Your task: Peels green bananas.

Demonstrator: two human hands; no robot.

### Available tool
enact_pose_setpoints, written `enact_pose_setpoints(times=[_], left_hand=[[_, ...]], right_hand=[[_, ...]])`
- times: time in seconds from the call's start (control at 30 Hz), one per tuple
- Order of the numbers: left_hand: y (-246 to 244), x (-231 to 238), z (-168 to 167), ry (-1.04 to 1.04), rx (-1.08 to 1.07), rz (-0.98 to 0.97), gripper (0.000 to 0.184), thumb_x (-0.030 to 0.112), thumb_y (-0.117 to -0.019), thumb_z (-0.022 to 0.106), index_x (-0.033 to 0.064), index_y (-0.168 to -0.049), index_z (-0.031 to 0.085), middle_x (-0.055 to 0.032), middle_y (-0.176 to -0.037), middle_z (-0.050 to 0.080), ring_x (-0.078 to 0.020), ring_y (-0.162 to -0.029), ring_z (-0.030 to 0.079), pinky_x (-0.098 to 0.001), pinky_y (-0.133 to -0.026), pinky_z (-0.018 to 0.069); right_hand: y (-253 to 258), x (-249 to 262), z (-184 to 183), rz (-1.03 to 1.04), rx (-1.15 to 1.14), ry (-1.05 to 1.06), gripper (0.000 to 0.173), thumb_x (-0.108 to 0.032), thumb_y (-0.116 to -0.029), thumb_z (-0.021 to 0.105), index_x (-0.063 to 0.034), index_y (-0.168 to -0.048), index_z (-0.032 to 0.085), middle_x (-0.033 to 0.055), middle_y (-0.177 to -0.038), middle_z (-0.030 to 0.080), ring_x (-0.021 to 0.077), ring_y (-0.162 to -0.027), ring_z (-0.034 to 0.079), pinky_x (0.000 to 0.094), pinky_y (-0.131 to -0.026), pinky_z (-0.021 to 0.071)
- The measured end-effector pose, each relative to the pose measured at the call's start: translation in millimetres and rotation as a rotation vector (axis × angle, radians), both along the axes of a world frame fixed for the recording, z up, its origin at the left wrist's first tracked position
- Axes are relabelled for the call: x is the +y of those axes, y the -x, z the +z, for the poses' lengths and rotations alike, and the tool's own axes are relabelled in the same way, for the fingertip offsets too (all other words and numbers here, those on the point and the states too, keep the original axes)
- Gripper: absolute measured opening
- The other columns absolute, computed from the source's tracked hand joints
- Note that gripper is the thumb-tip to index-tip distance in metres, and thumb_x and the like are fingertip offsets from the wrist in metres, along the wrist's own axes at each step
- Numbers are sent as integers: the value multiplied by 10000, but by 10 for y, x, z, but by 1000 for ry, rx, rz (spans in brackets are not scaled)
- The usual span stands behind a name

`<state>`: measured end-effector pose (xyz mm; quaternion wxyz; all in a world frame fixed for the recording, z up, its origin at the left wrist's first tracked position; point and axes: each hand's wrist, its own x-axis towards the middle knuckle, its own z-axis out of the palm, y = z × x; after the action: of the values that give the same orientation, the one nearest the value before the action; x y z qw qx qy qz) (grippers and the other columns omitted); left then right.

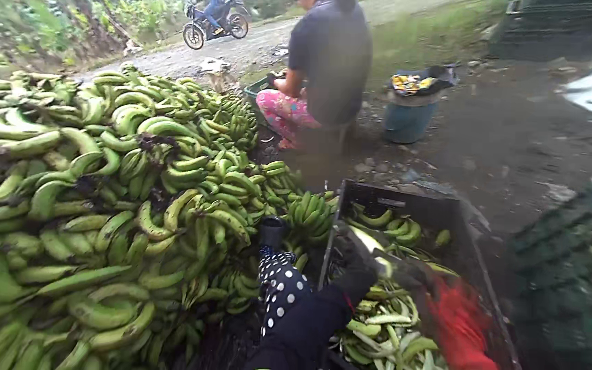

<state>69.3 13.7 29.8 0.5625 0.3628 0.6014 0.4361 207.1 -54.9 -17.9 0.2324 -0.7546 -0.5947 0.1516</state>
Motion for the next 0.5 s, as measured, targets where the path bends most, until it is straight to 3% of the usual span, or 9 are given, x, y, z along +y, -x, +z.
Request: enact_pose_setpoints(times=[0.03, 0.07, 0.1, 0.2, 0.3, 0.37, 0.43, 0.5], left_hand=[[-64, 31, -67, -104, -63, 26, 502, 267, -1138, 178, -44, -1507, 314, -249, -1355, 527, -242, -1162, 577, -375, -1005, 487], [-67, 65, -224, -236, -72, -72, 498, 230, -1134, 202, -91, -1496, 316, -271, -1378, 523, -248, -1206, 576, -368, -1044, 477], [-17, 81, -335, -374, 2, -255, 497, 167, -1117, 227, -134, -1505, 298, -309, -1476, 450, -285, -1353, 497, -377, -1159, 385], [59, 30, -322, -638, 70, -606, 461, 102, -1074, 303, -205, -1396, 424, -355, -1410, 497, -312, -1345, 503, -363, -1175, 349], [101, -54, -133, -544, 112, -849, 484, 138, -1053, 278, -201, -1332, 483, -304, -1311, 569, -205, -1232, 559, -318, -1120, 399], [106, -65, -68, -477, 220, -931, 498, 186, -1069, 284, -155, -1375, 479, -270, -1331, 574, -184, -1236, 559, -318, -1114, 407], [115, -1, -256, -532, 250, -997, 601, 357, -1091, 274, -101, -1433, 460, -239, -1373, 580, -191, -1273, 571, -357, -1126, 421], [54, 51, -479, -497, 88, -992, 694, 480, -1074, 265, -67, -1474, 417, -197, -1332, 609, -172, -1189, 620, -364, -1062, 495]], right_hand=[[-41, 15, 45, 0, 24, 37, 546, -448, -1002, 521, -134, -1443, 596, 372, -1449, 481, 638, -1351, 393, 830, -981, 316], [-93, 46, 71, -10, 51, 68, 525, -427, -1028, 505, -139, -1460, 580, 375, -1453, 475, 638, -1350, 391, 830, -984, 319], [-151, 90, 62, -21, 69, 80, 511, -418, -1041, 496, -144, -1466, 573, 374, -1451, 477, 638, -1345, 397, 829, -984, 324], [-299, 193, 74, -70, 99, 101, 452, -321, -1074, 472, -94, -1452, 571, 355, -1435, 510, 596, -1322, 462, 772, -1022, 357], [-382, 214, 127, -113, 155, 196, 424, -269, -1087, 450, -91, -1452, 571, 282, -1422, 568, 483, -1327, 526, 672, -1085, 390], [-397, 243, 159, -154, 205, 241, 427, -282, -1089, 442, -83, -1441, 578, 271, -1418, 574, 458, -1341, 521, 654, -1097, 384], [-430, 285, 115, -194, 248, 247, 427, -288, -1095, 437, -76, -1440, 572, 280, -1411, 572, 461, -1350, 507, 647, -1111, 371], [-525, 306, 3, -216, 268, 212, 410, -268, -1097, 440, -61, -1425, 574, 282, -1374, 598, 451, -1319, 539, 627, -1106, 387]])
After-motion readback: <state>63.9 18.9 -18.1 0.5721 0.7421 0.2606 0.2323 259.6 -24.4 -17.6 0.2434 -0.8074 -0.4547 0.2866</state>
